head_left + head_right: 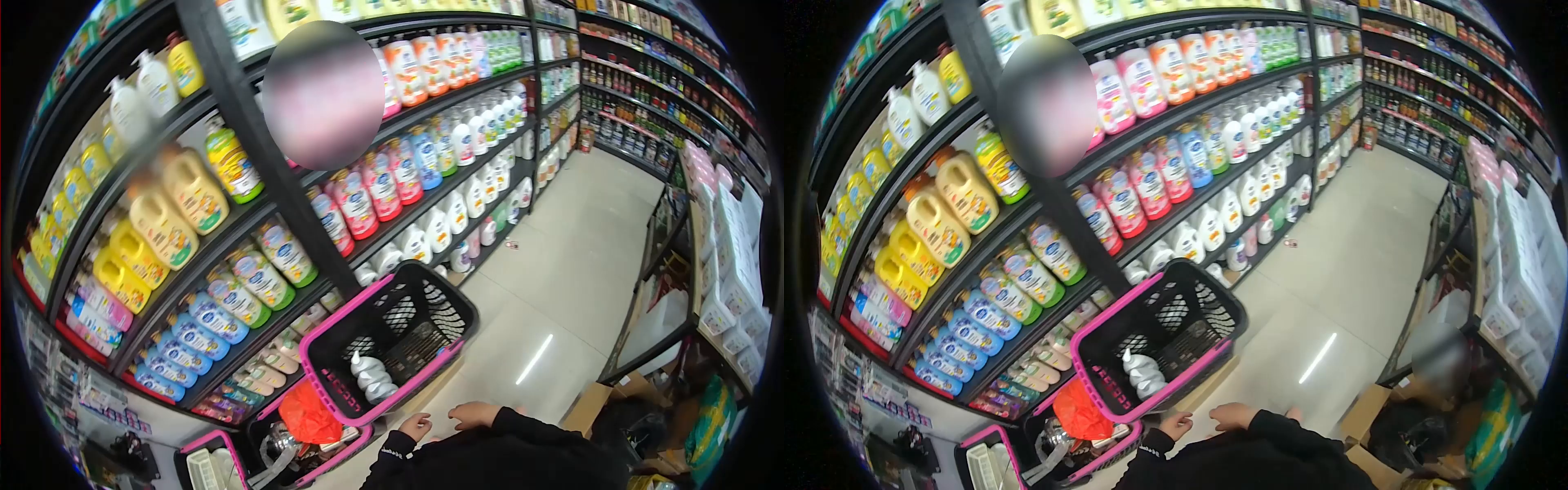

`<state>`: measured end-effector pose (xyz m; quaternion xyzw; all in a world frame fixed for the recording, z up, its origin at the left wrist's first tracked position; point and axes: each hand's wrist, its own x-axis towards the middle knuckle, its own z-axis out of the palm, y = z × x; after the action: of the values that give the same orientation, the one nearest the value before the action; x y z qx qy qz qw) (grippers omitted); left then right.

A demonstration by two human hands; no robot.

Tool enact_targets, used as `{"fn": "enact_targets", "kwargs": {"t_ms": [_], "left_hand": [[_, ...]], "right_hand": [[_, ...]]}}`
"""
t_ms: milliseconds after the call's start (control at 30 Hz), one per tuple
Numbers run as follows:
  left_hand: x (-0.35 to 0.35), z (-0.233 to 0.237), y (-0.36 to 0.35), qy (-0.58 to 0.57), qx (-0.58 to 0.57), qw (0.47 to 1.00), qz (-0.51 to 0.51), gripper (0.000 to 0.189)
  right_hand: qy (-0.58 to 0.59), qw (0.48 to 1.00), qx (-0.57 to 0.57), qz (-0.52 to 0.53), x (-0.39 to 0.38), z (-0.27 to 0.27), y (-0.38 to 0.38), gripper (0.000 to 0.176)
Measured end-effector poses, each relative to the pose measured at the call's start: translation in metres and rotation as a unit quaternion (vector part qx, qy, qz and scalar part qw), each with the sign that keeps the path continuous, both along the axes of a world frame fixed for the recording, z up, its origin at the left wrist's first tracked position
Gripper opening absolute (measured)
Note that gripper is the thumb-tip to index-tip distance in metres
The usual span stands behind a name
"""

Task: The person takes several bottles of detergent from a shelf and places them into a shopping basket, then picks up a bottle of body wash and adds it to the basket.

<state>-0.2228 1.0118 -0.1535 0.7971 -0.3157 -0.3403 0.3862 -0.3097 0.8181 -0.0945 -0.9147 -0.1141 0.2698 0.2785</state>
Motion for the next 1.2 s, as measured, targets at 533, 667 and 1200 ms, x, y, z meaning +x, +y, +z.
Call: {"fn": "enact_targets", "kwargs": {"t_ms": [533, 667, 1200], "left_hand": [[-0.070, 0.039, -0.282, 0.058, -0.035, 0.987, -0.143, 0.031], [-0.080, 0.035, -0.324, 0.040, -0.078, 0.977, -0.194, 0.032], [-0.020, 0.020, -0.481, 0.132, -0.100, 0.961, -0.220, 0.029]], "right_hand": [[-0.055, 0.962, 0.017, -0.267, -0.156, 0.034, -0.224, 0.038], [-0.085, 0.941, 0.047, -0.325, -0.189, 0.037, -0.249, 0.036], [-0.099, 0.864, 0.131, -0.475, -0.141, 0.031, -0.356, 0.031]]}}
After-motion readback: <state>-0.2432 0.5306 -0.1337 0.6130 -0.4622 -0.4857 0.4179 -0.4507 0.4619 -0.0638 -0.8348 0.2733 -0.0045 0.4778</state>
